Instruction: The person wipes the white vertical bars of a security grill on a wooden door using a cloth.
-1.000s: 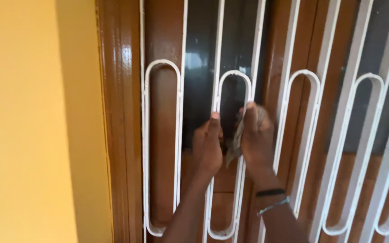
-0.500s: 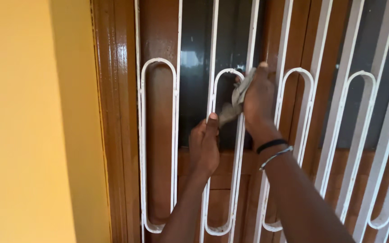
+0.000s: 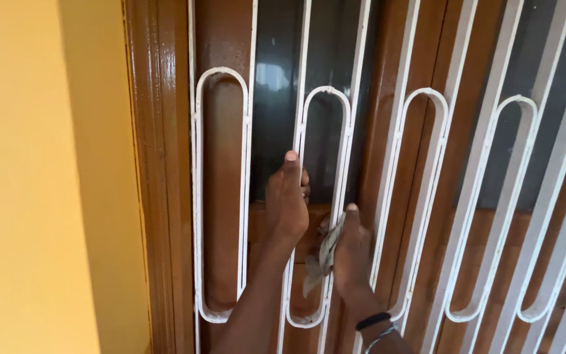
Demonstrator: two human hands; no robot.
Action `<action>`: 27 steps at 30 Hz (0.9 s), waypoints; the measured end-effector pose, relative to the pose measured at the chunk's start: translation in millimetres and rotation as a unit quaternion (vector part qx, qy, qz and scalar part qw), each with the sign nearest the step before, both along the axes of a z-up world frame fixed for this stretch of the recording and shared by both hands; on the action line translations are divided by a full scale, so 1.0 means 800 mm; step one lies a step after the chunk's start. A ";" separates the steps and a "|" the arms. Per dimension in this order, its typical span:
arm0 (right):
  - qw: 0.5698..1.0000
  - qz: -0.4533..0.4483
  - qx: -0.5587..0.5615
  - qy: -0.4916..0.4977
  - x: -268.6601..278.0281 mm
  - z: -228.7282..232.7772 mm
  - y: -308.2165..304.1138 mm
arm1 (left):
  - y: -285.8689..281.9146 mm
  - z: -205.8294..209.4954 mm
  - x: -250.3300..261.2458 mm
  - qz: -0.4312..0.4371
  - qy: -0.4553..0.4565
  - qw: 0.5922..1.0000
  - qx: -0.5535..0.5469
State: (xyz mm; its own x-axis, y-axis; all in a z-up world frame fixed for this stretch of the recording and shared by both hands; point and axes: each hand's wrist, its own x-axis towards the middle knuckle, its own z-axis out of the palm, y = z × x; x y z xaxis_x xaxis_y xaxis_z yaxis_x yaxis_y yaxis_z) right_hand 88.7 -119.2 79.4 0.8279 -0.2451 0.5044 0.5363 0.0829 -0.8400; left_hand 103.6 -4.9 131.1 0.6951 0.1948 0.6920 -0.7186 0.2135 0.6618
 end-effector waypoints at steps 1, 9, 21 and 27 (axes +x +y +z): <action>1.000 0.008 -0.009 0.006 -0.002 0.002 -0.002 | -0.002 0.000 -0.001 0.011 -0.006 1.000 0.000; 0.988 0.070 0.061 -0.120 0.010 0.166 -0.010 | 0.002 0.004 -0.002 0.055 0.016 0.998 0.030; 0.998 -0.017 -0.007 0.052 -0.006 -0.054 0.001 | 0.003 -0.003 0.005 -0.039 -0.012 0.999 0.003; 0.999 -0.032 0.017 0.008 -0.003 0.035 0.003 | -0.005 -0.005 0.004 0.071 -0.070 0.994 0.033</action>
